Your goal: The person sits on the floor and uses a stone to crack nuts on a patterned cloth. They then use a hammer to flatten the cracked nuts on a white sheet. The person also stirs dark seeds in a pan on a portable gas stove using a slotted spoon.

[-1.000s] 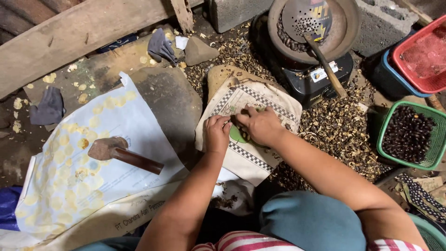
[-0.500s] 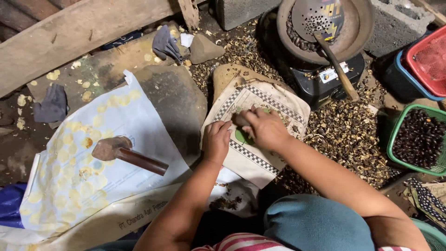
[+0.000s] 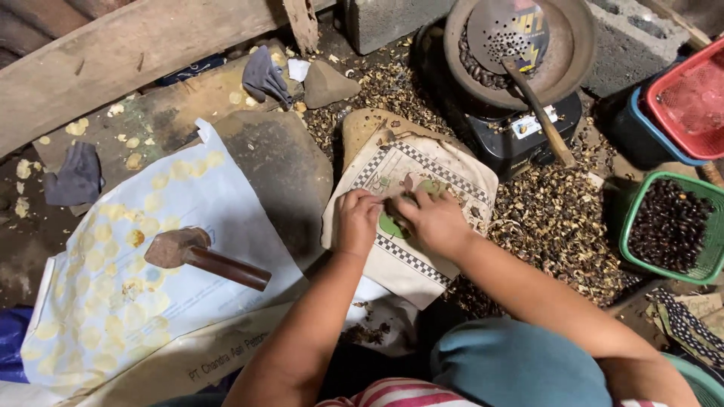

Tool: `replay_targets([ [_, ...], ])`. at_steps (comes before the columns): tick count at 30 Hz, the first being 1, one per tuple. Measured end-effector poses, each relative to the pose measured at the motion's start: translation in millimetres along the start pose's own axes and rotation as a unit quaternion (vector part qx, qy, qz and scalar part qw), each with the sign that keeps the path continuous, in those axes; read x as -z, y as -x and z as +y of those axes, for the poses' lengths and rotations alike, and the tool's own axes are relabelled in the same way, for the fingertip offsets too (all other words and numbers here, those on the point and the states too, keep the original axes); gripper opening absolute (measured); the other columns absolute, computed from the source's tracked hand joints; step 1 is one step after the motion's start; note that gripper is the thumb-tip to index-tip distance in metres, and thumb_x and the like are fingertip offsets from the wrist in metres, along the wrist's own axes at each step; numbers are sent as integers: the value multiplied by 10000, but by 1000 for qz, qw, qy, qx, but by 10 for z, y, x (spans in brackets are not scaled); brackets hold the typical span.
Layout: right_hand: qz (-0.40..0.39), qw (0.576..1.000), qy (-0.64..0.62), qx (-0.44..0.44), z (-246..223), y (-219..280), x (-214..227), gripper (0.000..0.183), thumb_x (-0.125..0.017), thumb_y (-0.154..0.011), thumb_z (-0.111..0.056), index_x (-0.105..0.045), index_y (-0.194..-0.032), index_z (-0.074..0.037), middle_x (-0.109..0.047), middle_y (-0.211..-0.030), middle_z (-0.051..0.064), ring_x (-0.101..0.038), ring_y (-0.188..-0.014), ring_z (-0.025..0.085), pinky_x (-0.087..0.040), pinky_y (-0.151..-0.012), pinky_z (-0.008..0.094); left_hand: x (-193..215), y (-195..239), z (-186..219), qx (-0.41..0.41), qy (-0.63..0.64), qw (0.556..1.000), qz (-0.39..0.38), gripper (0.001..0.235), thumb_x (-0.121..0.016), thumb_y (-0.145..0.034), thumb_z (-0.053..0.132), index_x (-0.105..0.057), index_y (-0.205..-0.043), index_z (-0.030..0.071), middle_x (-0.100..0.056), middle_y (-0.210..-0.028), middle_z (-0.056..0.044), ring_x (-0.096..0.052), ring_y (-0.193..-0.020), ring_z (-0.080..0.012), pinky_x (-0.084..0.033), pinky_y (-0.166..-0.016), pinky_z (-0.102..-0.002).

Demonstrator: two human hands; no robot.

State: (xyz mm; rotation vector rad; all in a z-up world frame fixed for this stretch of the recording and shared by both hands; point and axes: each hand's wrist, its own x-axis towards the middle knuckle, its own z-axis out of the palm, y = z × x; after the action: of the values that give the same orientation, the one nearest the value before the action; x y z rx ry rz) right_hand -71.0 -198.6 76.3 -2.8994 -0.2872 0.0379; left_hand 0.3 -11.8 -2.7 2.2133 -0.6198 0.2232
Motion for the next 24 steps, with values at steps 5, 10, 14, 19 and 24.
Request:
replay_targets([
  [5,-139,975,-66,-159,46,2,171,502,-544,-976,-478,-419,-1396,-231,-637,-1152,206,-721,-958,468,-502,-909,575,-217,112,-35,12,-43,998,-32,229,-832,-784,330,-731,-982,276,-594,-1096,63,-579,-1105,-231,-485,-964,-424],
  [10,-73,993,-65,-62,-75,-178,153,546,-431,-1028,-498,-392,-1478,-191,-601,-1143,209,-717,-959,443,-524,-874,550,2,117,-83,-10,-74,997,-3,367,-750,-874,217,-696,-1236,213,-599,-1151,-27,-587,-1138,-273,-475,-997,-424],
  [14,-93,989,-69,-96,-33,-251,201,527,-487,-1024,-439,-380,-1484,-205,-609,-1212,236,-728,-963,452,-503,-904,545,191,20,-35,-84,-66,994,9,206,-693,-909,152,-735,-1107,190,-633,-1065,-21,-645,-1011,-237,-518,-906,-364],
  [19,-125,968,-112,-186,160,-248,-189,542,-486,-996,-467,-360,-1457,-212,-650,-1130,238,-716,-976,476,-532,-887,567,197,-33,-54,-75,-25,997,25,177,-713,-886,128,-729,-1063,123,-630,-1092,-68,-643,-1051,-285,-524,-929,-404],
  [24,-90,991,69,-65,-192,-114,117,485,-477,-976,-329,-401,-1451,-270,-638,-1176,193,-760,-928,384,-515,-921,515,30,29,-130,-36,7,999,14,117,-759,-867,196,-742,-978,161,-611,-1046,-17,-622,-1005,-265,-509,-907,-391],
])
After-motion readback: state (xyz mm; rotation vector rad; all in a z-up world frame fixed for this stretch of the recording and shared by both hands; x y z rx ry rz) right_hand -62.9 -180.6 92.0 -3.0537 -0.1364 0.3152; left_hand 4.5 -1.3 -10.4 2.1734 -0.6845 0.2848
